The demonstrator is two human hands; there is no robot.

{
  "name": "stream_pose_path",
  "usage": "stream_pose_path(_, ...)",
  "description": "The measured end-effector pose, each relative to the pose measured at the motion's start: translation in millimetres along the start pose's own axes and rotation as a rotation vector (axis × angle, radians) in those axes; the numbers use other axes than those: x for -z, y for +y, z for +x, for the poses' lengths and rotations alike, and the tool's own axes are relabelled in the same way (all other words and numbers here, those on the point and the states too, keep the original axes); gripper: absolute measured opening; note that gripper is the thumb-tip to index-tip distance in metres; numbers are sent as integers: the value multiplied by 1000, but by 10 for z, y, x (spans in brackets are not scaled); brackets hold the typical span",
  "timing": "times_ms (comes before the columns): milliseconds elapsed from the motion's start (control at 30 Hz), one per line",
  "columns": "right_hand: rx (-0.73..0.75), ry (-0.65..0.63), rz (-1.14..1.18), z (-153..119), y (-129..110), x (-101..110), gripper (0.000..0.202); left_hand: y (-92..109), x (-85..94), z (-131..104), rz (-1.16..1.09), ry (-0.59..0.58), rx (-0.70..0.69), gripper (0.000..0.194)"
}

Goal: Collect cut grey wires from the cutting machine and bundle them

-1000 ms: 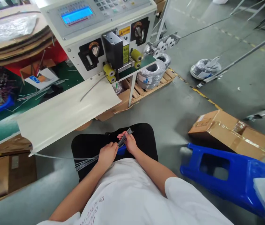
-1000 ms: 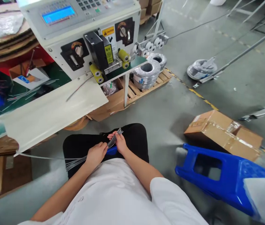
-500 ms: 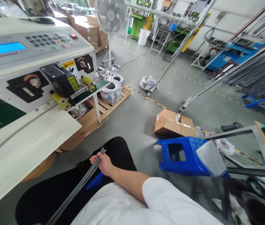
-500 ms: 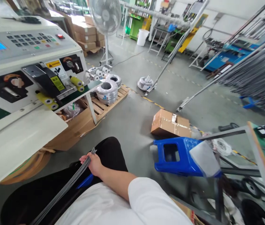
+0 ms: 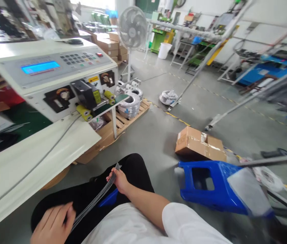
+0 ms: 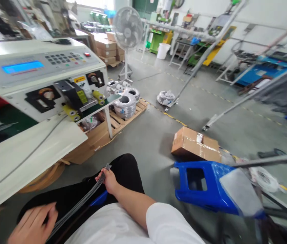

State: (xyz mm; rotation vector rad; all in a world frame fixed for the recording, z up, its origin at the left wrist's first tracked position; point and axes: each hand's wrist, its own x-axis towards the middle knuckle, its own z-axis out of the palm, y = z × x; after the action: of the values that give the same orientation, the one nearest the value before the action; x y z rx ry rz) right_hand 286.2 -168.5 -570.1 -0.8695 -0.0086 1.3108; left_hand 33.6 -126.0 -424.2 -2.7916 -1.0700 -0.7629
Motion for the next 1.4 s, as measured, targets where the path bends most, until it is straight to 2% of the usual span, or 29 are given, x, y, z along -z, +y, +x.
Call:
stream_pose_path(33, 0, -14, -7, -19, -7, -8, 27, 80, 52, 203, 53, 59, -46, 23)
stream_pose_path(100, -2, -30, -23, -48, -27, -26, 24, 159, 160, 664, 127, 103, -71, 24)
stream_pose_path(167, -7, -37, -43, -57, -45, -41, 24, 97, 251, 1128, 218, 91, 28, 27)
stream_pose_path(233, -7, -49, -59, -65, -49, -46, 23, -52, 308, 1503, 287, 74, 132, 40)
stream_pose_path(333, -8, -75, -85, -92, -33, -33, 23, -260, 301, 1833, 343, 24, 242, 53)
stream_pose_path(433, 8, -96, -91, -89, -20, -20, 22, -380, 237, 1947, 360, -41, 270, 49)
stream_pose_path(533, 25, -103, -103, -64, -24, -12, 22, -460, 237, 1943, 367, -66, 225, 44)
stream_pose_path(733, 17, -112, -142, -69, -56, -21, 22, -585, 415, 1831, 349, -120, 162, 38)
stream_pose_path(900, 15, -127, -172, -107, -108, -92, 22, -592, 527, 1662, 390, -122, 314, 28)
stream_pose_path(1067, 7, -139, -178, -144, -158, -138, 25, -534, 632, 1393, 295, -237, 522, 25)
stream_pose_path(1167, -12, -136, -153, -140, -165, -135, 28, -445, 724, 1162, 240, -259, 508, 29)
stream_pose_path(1267, -38, -122, -113, -128, -156, -131, 32, -250, 745, 847, 169, -244, 389, 29)
stream_pose_path(1333, -46, -108, -98, -130, -148, -137, 34, -61, 665, 597, 103, -245, 308, 27)
stream_pose_path(1400, -53, -105, -90, -139, -141, -149, 36, 150, 505, 343, 46, -293, 276, 27)
